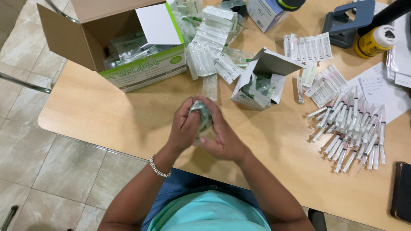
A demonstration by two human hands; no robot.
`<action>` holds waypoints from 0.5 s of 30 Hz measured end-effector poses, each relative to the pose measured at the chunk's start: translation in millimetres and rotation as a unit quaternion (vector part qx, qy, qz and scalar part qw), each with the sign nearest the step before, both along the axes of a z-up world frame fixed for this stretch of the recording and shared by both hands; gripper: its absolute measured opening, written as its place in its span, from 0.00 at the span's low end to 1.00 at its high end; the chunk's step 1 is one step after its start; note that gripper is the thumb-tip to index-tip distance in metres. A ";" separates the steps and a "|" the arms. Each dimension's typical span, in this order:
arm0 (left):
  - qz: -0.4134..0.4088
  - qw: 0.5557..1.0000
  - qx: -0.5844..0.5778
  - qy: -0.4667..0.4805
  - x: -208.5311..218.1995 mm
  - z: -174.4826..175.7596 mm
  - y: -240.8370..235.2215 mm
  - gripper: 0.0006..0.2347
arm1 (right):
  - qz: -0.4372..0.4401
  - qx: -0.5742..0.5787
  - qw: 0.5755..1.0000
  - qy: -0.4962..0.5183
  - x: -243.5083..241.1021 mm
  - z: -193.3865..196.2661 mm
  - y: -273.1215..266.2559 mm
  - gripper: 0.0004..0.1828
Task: The person sorts through individually wrapped syringes and needles on a table, placing them into a small box. They then open a package containing a syringe and a needle, remove the protective caps, and attach the needle to the syringe.
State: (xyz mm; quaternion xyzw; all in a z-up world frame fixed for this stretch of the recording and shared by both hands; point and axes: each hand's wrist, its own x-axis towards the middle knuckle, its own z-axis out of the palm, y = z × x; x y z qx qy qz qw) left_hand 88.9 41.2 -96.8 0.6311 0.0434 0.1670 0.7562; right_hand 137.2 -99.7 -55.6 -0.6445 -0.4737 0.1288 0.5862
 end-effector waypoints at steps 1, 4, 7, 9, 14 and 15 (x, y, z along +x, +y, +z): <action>-0.003 1.000 0.000 -0.001 -2.5 5.1 -13.2 0.06 | -0.003 0.000 1.000 -0.001 -5.7 0.1 -1.4 0.49; -0.014 0.976 -0.214 -0.031 -9.7 20.4 -46.7 0.08 | -0.083 0.027 0.992 -0.096 -18.2 -2.1 -11.0 0.48; -0.077 0.932 -0.344 -0.083 -14.0 24.1 -64.5 0.21 | -0.157 -0.017 0.967 -0.198 -15.5 -14.1 -32.6 0.41; -0.126 0.941 -0.310 -0.039 -15.4 9.4 -76.7 0.39 | -0.250 -0.118 0.911 -0.306 -6.0 -29.5 -53.6 0.30; -0.127 0.991 0.016 -0.047 -13.5 43.8 -66.2 0.46 | -0.320 -0.175 0.874 -0.322 18.1 -31.1 -103.9 0.26; -0.089 0.990 0.103 -0.048 -12.8 52.4 -64.0 0.46 | -0.341 -0.179 0.880 -0.278 20.1 -21.3 -111.5 0.20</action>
